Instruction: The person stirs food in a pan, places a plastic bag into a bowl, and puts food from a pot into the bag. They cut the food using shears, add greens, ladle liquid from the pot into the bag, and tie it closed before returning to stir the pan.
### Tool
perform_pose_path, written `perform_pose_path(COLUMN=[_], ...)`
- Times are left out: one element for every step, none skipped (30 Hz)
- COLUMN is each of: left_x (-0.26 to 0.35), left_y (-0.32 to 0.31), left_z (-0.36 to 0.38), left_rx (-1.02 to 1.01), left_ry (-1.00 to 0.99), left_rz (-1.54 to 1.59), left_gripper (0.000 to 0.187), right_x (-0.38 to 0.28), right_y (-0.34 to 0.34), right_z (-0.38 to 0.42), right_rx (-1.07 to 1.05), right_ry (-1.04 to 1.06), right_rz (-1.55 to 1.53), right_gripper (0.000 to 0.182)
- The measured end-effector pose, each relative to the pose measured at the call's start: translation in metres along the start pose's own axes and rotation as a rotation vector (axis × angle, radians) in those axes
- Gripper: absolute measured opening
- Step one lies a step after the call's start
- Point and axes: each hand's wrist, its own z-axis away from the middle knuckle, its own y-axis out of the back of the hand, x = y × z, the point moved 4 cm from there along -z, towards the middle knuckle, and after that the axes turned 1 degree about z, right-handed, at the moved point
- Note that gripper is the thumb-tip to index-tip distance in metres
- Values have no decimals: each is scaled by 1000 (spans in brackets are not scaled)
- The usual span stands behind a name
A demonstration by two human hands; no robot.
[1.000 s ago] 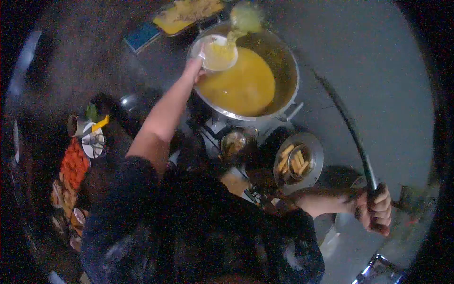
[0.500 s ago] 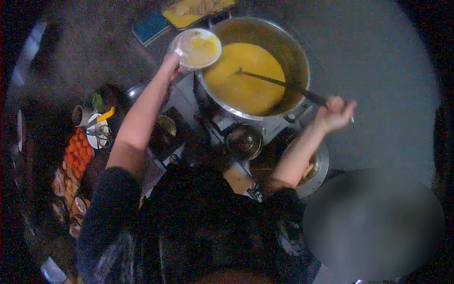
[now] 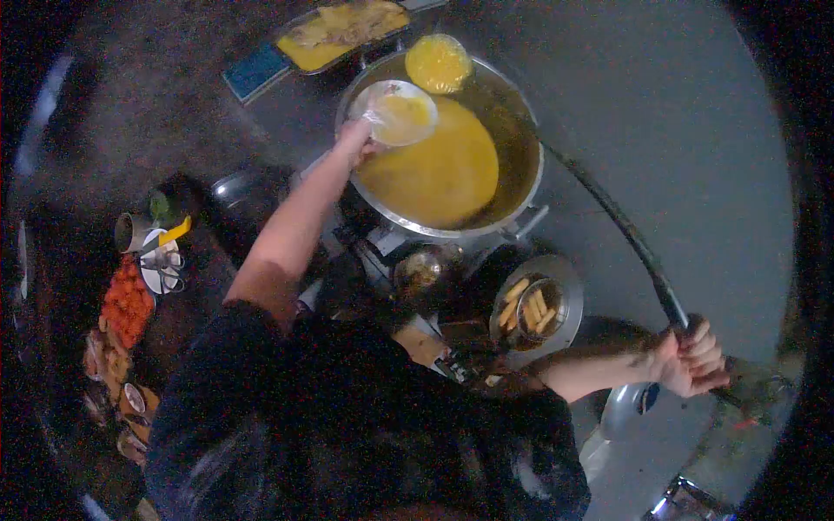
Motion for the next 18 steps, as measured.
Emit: perform_pose_path(left_x=[0,17,27,22,8,-5,-10,-7,-5,-5,10,29,38,39,44,53,65,85], left_y=[-10,-29,-37,-37,-32,-29,-27,-24,-20,-15,-14,-12,-10,-5,1,8,15,15], left_z=[-2,15,25,18,4,-14,-28,-35,-42,-39,-25,-13,-4,-11,-9,-3,5,37], left_rx=[-1,40,82,0,6,-43,-91,-79,-36,9,26,37,45,-16,-12,2,16,90], left_ry=[-2,22,46,-32,-27,-73,-118,-110,-120,-125,-115,-55,4,-116,-118,-104,-87,-80], left_rz=[6,100,196,197,202,200,197,203,183,161,163,175,185,251,244,213,184,141], left_gripper=[66,65,64,65,65,65,64,64,61,58,58,52,47,41,41,42,43,42], right_x=[0,0,-2,-7,-9,-11,-12,-16,-6,11,36,64,101,135,178,220,249,272], right_y=[-8,-18,-28,-30,-29,-27,-25,-22,-21,-23,-39,-50,-71,-26,-18,-2,-2,5], right_z=[2,5,6,9,8,5,2,8,6,1,-1,13,34,49,64,80,91,92], right_rx=[-6,-65,-125,-54,-56,-73,-89,399,395,132,-123,-217,-309,-119,-122,-341,-252,59], right_ry=[0,12,23,72,64,80,95,417,398,246,96,341,589,-36,-282,-109,-50,-203], right_rz=[0,-74,-149,-70,-71,-74,-78,526,525,349,162,553,946,514,649,785,814,594], right_gripper=[41,41,41,41,41,41,41,41,41,37,34,29,26,33,27,11,12,22])
